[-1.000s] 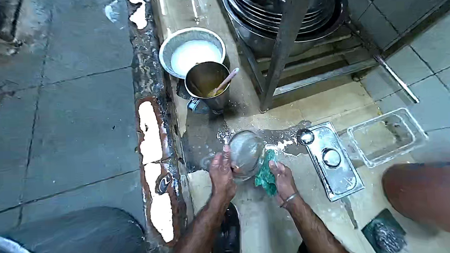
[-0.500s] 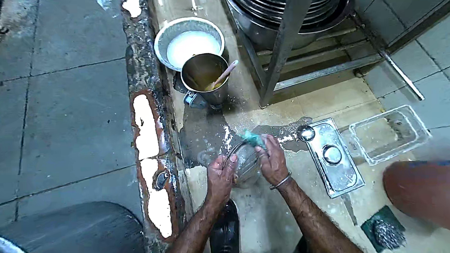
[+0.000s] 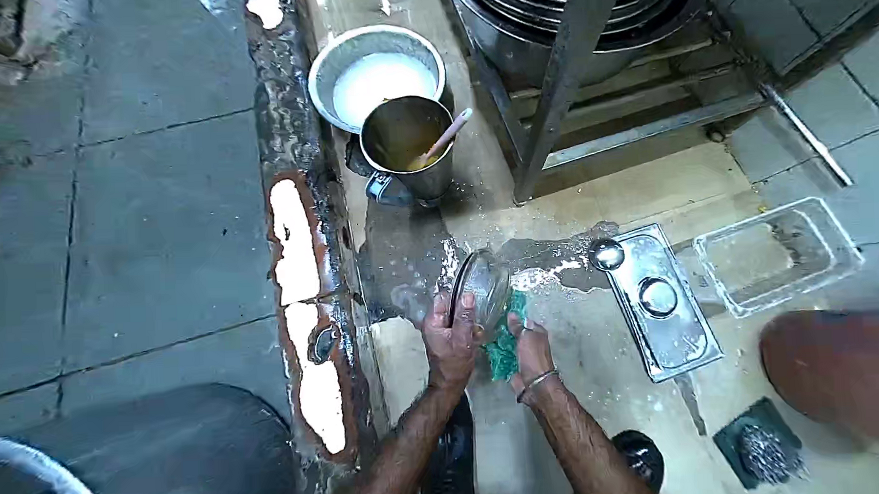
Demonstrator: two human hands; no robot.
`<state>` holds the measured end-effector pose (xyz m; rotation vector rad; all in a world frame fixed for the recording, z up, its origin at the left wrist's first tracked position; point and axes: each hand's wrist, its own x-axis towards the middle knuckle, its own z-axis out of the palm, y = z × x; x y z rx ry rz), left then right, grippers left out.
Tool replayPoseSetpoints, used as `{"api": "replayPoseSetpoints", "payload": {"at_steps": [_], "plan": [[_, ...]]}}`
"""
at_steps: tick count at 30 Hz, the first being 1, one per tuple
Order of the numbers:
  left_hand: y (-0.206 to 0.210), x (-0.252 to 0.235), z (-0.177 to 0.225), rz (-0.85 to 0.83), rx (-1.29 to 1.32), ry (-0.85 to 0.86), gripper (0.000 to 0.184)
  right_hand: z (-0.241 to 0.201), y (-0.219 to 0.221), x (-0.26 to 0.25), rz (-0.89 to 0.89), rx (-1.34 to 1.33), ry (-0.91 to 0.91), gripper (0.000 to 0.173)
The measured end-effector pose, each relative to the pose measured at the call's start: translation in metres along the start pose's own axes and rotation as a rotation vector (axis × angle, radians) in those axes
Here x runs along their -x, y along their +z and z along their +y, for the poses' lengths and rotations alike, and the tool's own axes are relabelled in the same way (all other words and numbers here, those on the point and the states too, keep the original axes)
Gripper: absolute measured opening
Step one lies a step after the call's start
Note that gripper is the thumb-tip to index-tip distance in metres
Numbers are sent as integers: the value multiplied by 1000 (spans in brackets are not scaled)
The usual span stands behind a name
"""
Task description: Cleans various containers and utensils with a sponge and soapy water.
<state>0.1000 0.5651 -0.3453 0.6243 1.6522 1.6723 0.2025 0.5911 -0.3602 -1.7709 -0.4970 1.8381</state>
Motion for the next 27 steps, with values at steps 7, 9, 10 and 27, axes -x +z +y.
{"api": "replayPoseSetpoints", "payload": {"at_steps": [7,9,10,27], "plan": [[-3,-11,-6,188,172,-416,27,-15,-39,11,-27,148,-51,20],[-7,-18,-1,272,231,-554,31,-32,-51,5,26,309,-237,22],[-11,-20,-1,275,243,-585,30,-41,-54,0,94,457,-345,23],[-19,-18,-2,284,239,-603,28,20,0,28,-294,1337,-1240,24]]}}
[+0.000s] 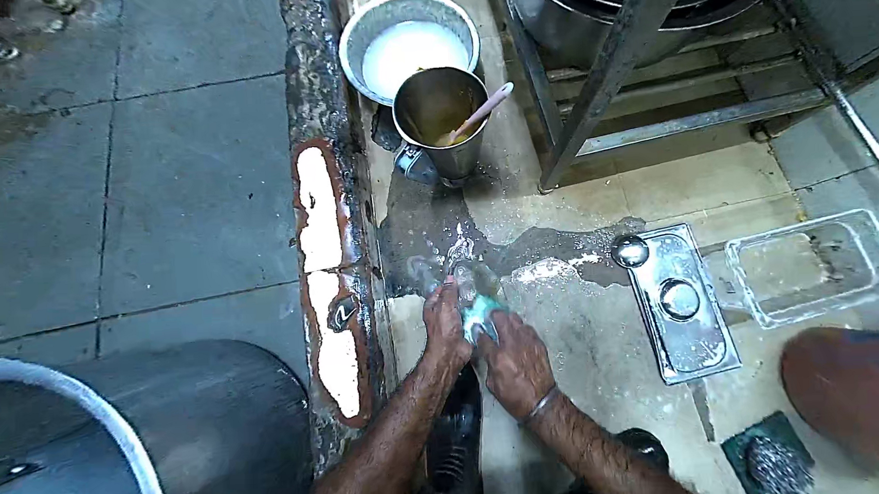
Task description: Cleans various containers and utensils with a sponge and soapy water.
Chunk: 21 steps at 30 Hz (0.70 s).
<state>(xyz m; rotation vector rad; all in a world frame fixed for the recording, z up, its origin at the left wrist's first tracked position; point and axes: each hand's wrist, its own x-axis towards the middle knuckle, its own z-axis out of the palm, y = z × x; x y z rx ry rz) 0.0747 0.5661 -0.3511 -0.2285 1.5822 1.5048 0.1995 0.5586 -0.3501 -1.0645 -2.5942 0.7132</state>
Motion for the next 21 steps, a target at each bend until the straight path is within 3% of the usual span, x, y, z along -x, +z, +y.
{"api": "replayPoseSetpoints", "payload": {"at_steps": [2,5,8,15,21], "plan": [[0,-5,3,-24,16,75,28,10,20,21,60,-26,88,27],[1,3,3,-119,-2,155,30,43,36,30,34,-216,403,26],[-2,9,3,-151,-40,126,28,59,30,17,45,-334,552,25],[-18,-13,1,-59,-20,0,31,69,-5,-24,59,-147,473,24],[-6,-9,4,-54,-39,131,38,36,13,23,61,-275,475,25]]}}
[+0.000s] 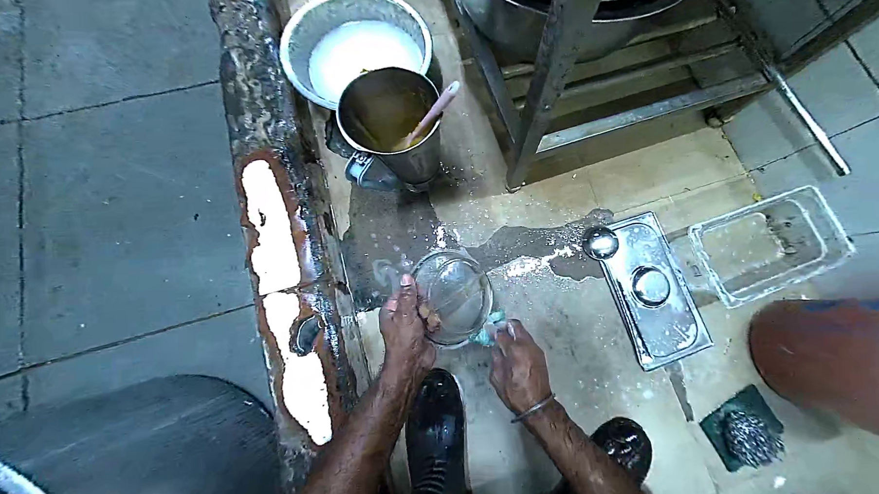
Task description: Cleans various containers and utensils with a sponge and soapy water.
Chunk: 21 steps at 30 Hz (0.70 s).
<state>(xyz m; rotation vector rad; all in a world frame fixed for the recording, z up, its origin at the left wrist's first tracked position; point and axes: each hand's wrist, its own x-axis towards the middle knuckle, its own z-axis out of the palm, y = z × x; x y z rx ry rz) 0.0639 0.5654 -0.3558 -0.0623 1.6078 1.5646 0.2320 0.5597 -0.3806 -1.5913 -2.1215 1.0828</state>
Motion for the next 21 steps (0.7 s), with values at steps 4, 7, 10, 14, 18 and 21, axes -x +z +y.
{"api": "replayPoseSetpoints", "payload": {"at_steps": [4,7,10,14,18,21], "plan": [[0,5,-5,10,-14,21,36,7,-41,-21,31,-222,156,21],[8,13,-3,-15,-16,17,39,1,-61,-38,203,-24,84,17],[18,17,0,-77,-43,55,39,-6,-62,-50,284,135,-76,19],[12,1,10,1,-19,61,40,11,-65,-53,158,217,61,24],[-6,-12,23,57,98,17,34,86,-69,-56,146,-77,570,21],[-5,-11,17,89,27,32,39,89,-68,-45,194,-113,512,20]]}}
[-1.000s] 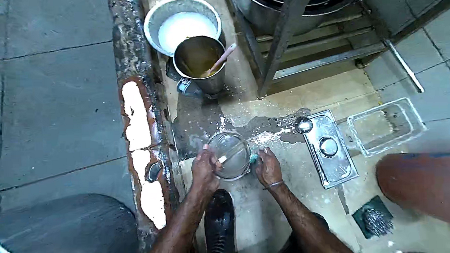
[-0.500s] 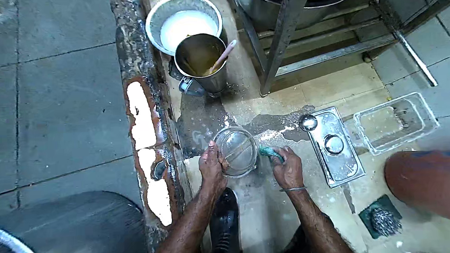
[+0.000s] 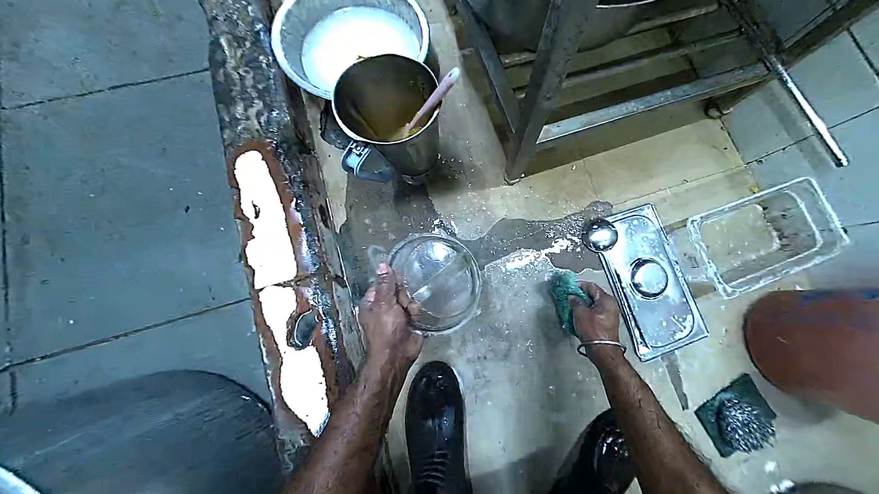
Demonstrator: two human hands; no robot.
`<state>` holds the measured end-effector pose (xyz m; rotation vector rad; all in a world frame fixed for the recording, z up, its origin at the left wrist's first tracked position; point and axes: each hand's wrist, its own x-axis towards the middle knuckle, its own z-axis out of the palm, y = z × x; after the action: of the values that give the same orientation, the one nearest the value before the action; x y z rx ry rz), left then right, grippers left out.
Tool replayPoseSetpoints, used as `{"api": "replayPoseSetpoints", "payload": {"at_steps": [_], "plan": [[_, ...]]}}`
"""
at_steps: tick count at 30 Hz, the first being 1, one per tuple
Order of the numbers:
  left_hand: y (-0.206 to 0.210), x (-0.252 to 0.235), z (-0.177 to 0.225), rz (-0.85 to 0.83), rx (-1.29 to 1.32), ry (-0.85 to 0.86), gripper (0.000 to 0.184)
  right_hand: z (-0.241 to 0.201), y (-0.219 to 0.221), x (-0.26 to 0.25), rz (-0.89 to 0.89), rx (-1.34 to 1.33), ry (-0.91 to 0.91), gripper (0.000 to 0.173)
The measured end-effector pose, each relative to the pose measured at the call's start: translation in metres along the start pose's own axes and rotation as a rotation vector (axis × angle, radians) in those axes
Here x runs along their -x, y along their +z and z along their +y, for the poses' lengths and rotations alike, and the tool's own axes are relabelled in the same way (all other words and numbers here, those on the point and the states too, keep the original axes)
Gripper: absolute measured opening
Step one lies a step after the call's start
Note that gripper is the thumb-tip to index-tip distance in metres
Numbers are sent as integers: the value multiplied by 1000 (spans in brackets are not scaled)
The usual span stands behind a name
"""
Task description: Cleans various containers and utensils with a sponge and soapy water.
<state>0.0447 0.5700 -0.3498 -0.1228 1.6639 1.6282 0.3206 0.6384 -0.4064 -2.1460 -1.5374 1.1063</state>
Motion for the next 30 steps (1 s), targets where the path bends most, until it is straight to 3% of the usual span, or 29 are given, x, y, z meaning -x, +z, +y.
{"api": "replayPoseSetpoints", "payload": {"at_steps": [2,7,10,14,16,19,21,25,30], "plan": [[2,9,-4,-56,-76,-1,38,-20,3,12,18,-61,-139,20],[8,29,-24,-261,-237,32,32,-69,31,36,49,56,-732,23],[12,35,-35,-275,-384,75,25,-79,57,52,1,94,-819,21],[-9,25,-38,-270,-431,88,30,-78,56,69,-188,-12,-952,22],[-14,24,-37,-304,-452,112,28,-72,59,62,-248,-16,-936,24],[-13,28,-39,-331,-581,195,27,-72,63,53,-280,229,-693,19],[-8,29,-34,-339,-609,226,25,-83,62,54,-245,240,-616,18],[-14,21,-34,-298,-436,157,28,-91,57,71,-175,-39,-918,20],[-14,25,-39,-340,-593,216,25,-81,66,41,-365,412,-595,21]]}}
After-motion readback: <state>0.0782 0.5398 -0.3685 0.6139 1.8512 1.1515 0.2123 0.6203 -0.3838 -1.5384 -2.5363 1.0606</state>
